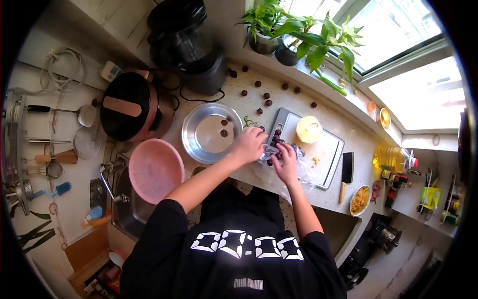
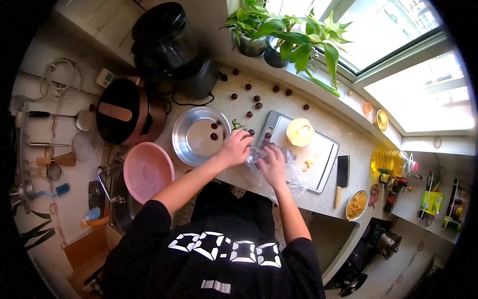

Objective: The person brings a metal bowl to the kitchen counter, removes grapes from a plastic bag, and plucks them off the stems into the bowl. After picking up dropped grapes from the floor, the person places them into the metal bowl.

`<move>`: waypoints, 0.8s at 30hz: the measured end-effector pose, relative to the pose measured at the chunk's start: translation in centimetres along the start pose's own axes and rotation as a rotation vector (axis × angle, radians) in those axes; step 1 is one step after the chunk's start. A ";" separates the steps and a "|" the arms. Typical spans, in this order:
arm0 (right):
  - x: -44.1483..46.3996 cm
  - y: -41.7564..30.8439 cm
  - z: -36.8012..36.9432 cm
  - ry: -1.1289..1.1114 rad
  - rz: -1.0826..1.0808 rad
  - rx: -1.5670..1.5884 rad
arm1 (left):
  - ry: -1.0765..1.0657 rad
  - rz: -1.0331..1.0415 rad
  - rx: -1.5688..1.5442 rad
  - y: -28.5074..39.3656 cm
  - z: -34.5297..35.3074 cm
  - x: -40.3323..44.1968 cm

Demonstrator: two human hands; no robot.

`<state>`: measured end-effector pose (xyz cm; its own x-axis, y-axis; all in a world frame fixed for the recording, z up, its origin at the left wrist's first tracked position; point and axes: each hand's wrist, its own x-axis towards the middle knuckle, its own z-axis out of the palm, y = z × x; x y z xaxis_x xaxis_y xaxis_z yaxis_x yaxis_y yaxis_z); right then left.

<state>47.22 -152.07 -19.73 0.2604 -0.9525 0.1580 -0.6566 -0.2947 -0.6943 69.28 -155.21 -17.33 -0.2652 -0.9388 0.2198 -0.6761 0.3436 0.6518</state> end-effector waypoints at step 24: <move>8.9 6.8 2.6 -0.435 0.219 -0.056 | -0.771 -0.339 0.499 -5.4 10.4 9.9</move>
<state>46.92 -162.39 -24.89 0.3753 -0.8758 -0.3036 -0.7629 -0.1058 -0.6378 63.19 -166.11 -26.21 -0.2601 -0.7772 -0.5730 -0.9653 0.1960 0.1724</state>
